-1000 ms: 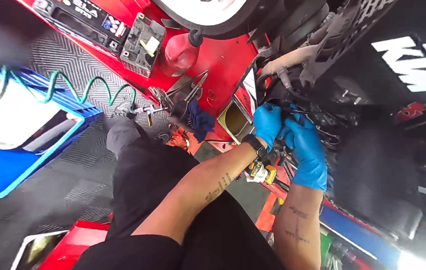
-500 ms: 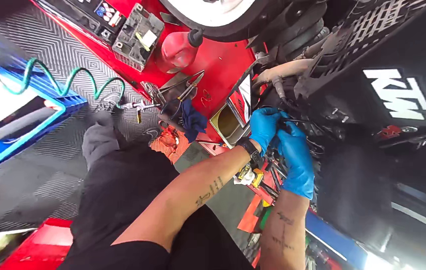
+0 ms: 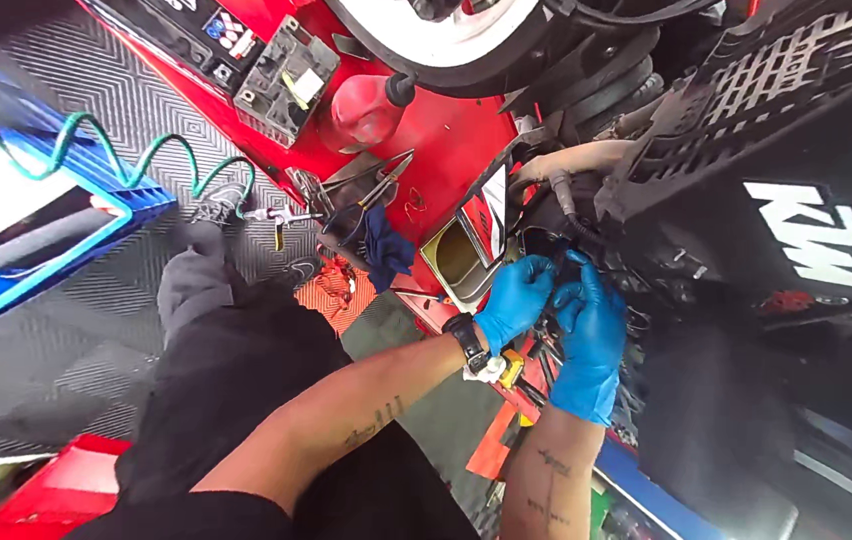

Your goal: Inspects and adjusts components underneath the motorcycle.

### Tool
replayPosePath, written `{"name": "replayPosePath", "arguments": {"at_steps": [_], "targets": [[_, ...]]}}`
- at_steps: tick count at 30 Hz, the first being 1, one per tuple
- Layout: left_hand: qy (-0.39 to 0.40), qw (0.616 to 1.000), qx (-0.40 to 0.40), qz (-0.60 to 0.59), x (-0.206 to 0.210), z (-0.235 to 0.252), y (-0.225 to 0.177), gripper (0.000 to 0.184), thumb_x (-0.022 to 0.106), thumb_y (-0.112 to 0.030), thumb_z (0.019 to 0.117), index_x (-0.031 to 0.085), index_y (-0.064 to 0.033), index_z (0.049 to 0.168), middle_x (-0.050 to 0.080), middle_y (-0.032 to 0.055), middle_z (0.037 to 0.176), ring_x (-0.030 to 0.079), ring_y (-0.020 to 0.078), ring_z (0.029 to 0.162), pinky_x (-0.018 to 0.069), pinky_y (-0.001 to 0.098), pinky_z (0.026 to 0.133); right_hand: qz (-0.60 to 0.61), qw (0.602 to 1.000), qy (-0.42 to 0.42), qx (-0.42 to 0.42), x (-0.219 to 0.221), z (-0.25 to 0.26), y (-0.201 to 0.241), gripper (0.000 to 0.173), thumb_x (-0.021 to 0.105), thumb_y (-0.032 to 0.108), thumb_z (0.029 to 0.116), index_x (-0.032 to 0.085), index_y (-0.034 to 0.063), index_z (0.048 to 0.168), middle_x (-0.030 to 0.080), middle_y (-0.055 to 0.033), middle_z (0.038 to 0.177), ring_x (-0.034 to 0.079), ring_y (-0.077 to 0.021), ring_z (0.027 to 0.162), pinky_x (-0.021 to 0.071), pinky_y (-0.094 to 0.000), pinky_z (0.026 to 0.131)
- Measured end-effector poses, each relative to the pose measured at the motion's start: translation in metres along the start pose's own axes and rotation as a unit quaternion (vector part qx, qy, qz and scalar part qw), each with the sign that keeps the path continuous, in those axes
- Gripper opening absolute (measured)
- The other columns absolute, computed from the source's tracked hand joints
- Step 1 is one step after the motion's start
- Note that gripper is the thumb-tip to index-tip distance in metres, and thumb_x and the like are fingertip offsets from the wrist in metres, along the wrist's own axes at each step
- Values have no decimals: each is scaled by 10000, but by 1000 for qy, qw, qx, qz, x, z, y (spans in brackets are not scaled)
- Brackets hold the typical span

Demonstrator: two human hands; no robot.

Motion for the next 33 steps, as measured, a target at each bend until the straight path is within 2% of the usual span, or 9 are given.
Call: {"name": "replayPosePath", "arguments": {"at_steps": [4, 9, 13, 18, 22, 25, 29, 31, 33], "targets": [[21, 997, 15, 77, -28, -25, -5, 252, 531, -178, 1017, 709, -27, 1110, 704, 70, 924, 654, 128, 804, 549, 339, 761, 12, 1000, 3, 14, 0, 1, -1, 418, 329, 276, 1136, 652, 62, 1291, 559, 19, 554, 340, -21, 338, 284, -177, 312], [-62, 980, 13, 189, -131, -36, -3, 272, 529, -208, 1034, 715, -38, 1137, 724, 65, 946, 670, 118, 804, 568, 341, 767, 19, 1000, 13, 15, 0, 1, -2, 401, 341, 265, 1133, 649, 59, 1286, 564, 20, 555, 361, -22, 339, 295, -173, 311], [-174, 932, -81, 306, -220, -21, 16, 279, 577, -287, 1021, 732, -81, 1128, 740, 88, 959, 708, 205, 898, 568, 469, 868, 14, 1000, 6, 8, 1, 1, -2, 395, 359, 265, 1129, 664, 60, 1274, 563, 20, 554, 364, -27, 339, 295, -181, 310], [-156, 872, -234, 401, -264, -4, 45, 435, 636, -486, 980, 761, -88, 1104, 733, 168, 1108, 673, 363, 1111, 478, 628, 993, 1, 1000, 11, 12, 0, 1, -3, 398, 358, 277, 1129, 654, 72, 1296, 566, 21, 553, 360, -27, 332, 295, -182, 306], [-95, 936, -181, 288, -261, 2, 71, 389, 738, -315, 927, 709, -85, 1238, 731, 115, 1118, 703, 220, 1022, 554, 460, 966, 2, 1000, 18, 9, 0, 2, -2, 391, 368, 265, 1126, 666, 72, 1291, 564, 8, 553, 373, -36, 336, 308, -188, 304], [-29, 982, -169, 82, -252, -1, 80, 600, 771, -116, 891, 542, -55, 1442, 696, 55, 1027, 657, 97, 842, 559, 272, 784, 5, 1000, 16, 15, -1, 2, -2, 381, 376, 254, 1125, 662, 68, 1293, 568, 10, 552, 367, -28, 332, 303, -178, 303], [62, 982, -157, 83, -240, -10, 62, 389, 637, -252, 1013, 633, -76, 1360, 726, 24, 1009, 662, 107, 796, 557, 280, 746, 4, 1000, 21, 16, 0, 2, -2, 394, 361, 261, 1129, 649, 66, 1313, 568, 10, 554, 372, -29, 333, 304, -181, 302], [113, 918, -121, 360, -224, -18, 33, 373, 574, -334, 1034, 703, -58, 1249, 739, 96, 1076, 707, 208, 959, 567, 418, 907, -3, 1000, 25, 12, 1, 1, 0, 394, 356, 272, 1129, 645, 78, 1314, 570, 30, 555, 376, -19, 335, 310, -177, 303], [166, 772, -81, 608, -190, -36, 2, 308, 541, -233, 1026, 688, 22, 1116, 702, 238, 1100, 668, 416, 1085, 501, 612, 944, -17, 999, 27, 10, 2, -2, 1, 390, 366, 283, 1125, 646, 85, 1311, 573, 45, 563, 396, -24, 347, 331, -179, 314]]}}
Point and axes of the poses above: each hand's wrist, its own z-axis towards the middle knuckle, its own x-axis out of the palm, y = z × x, the point moved 6 cm from there along z, towards the middle knuckle
